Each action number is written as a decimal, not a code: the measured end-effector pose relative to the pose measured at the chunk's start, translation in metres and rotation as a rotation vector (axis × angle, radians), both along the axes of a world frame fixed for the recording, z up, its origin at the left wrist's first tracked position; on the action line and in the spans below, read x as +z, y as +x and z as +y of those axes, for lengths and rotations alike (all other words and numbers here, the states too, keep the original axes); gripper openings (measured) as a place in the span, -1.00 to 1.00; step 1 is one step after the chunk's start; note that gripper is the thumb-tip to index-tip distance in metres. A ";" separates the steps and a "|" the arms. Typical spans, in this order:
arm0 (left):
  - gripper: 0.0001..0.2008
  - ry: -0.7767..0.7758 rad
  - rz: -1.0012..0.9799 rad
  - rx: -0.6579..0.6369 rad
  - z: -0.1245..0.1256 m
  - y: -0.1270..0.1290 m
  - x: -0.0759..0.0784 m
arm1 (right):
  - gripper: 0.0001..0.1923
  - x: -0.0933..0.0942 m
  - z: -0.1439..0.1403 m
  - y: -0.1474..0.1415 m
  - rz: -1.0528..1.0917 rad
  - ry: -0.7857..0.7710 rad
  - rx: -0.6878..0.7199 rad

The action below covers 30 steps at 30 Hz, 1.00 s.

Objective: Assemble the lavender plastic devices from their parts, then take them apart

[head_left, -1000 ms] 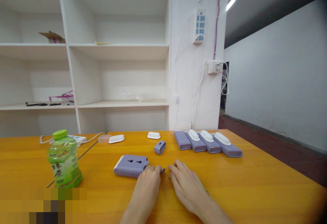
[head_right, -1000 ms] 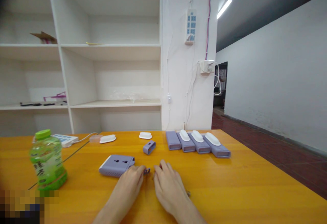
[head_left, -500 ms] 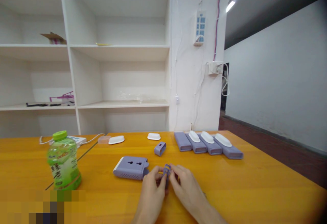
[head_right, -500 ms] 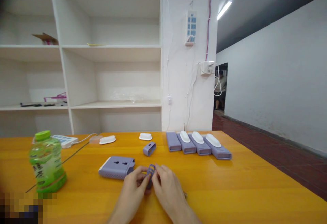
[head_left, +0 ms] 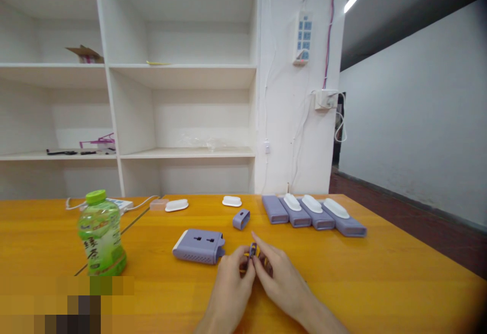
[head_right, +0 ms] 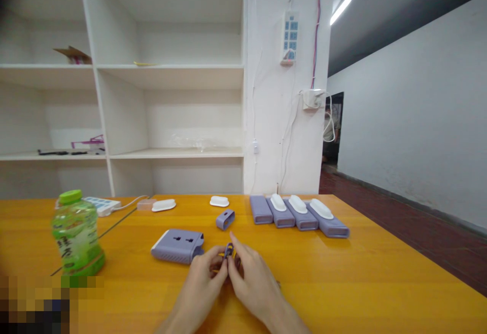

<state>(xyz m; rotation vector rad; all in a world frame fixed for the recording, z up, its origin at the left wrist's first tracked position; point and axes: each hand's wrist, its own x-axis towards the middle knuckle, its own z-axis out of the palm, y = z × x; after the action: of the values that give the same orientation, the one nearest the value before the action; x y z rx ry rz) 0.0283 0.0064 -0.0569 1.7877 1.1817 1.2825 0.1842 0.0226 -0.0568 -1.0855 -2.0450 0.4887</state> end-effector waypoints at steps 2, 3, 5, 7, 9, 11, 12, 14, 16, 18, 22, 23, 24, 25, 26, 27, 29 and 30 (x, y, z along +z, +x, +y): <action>-0.78 0.003 0.036 0.053 0.002 -0.002 -0.001 | -0.46 0.001 -0.002 0.001 -0.015 0.017 0.036; -0.79 0.003 0.042 0.072 0.002 -0.003 -0.001 | -0.43 0.000 -0.003 0.001 -0.024 0.023 0.050; -0.78 -0.002 0.020 0.077 0.004 -0.004 -0.001 | -0.39 -0.001 -0.003 0.000 -0.019 0.029 0.054; -0.78 -0.017 -0.032 0.055 0.004 -0.005 -0.001 | -0.50 -0.002 -0.002 -0.003 0.006 0.028 0.025; -0.76 -0.045 -0.091 0.024 0.005 -0.006 -0.002 | -0.70 -0.002 0.000 -0.006 0.017 0.033 -0.005; -0.73 -0.090 -0.160 -0.014 0.006 -0.006 -0.004 | -0.81 -0.001 0.002 -0.007 0.003 0.051 -0.017; -0.71 -0.116 -0.202 -0.037 0.007 -0.006 -0.005 | -0.82 0.000 0.002 -0.006 -0.006 0.063 -0.020; -0.66 -0.170 -0.298 -0.062 0.010 -0.005 -0.008 | -0.82 0.002 0.004 -0.005 -0.013 0.083 -0.026; -0.59 -0.218 -0.382 -0.045 0.013 -0.005 -0.011 | -0.83 0.002 0.004 -0.003 -0.010 0.094 -0.022; -0.53 -0.230 -0.421 -0.012 0.015 -0.004 -0.013 | -0.84 0.002 0.003 -0.003 -0.011 0.096 -0.002; -0.54 -0.133 -0.327 0.036 0.016 -0.005 -0.015 | -0.86 0.002 0.001 -0.007 -0.025 0.094 0.020; -0.57 -0.113 -0.293 0.050 0.016 -0.006 -0.016 | -0.85 0.002 0.000 -0.007 -0.026 0.093 0.013; -0.59 -0.102 -0.263 0.066 0.016 -0.007 -0.017 | -0.85 0.002 0.000 -0.008 -0.027 0.092 0.006; -0.60 -0.095 -0.239 0.084 0.016 -0.007 -0.018 | -0.85 0.002 0.000 -0.008 -0.030 0.094 0.000; -0.60 -0.092 -0.218 0.100 0.016 -0.008 -0.019 | -0.85 0.002 0.000 -0.008 -0.034 0.097 -0.004; -0.59 -0.091 -0.195 0.114 0.016 -0.008 -0.020 | -0.86 0.001 0.001 -0.008 -0.039 0.102 -0.004; -0.58 -0.094 -0.146 0.132 0.016 -0.009 -0.023 | -0.87 0.001 0.001 -0.007 -0.049 0.112 -0.006; -0.57 -0.096 -0.123 0.138 0.016 -0.009 -0.024 | -0.87 0.001 0.002 -0.007 -0.052 0.116 -0.010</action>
<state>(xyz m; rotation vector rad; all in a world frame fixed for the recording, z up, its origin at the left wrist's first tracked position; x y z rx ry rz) 0.0192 0.0228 -0.0805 1.5590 1.2935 1.3691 0.1773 0.0242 -0.0558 -1.0484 -2.0851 0.3348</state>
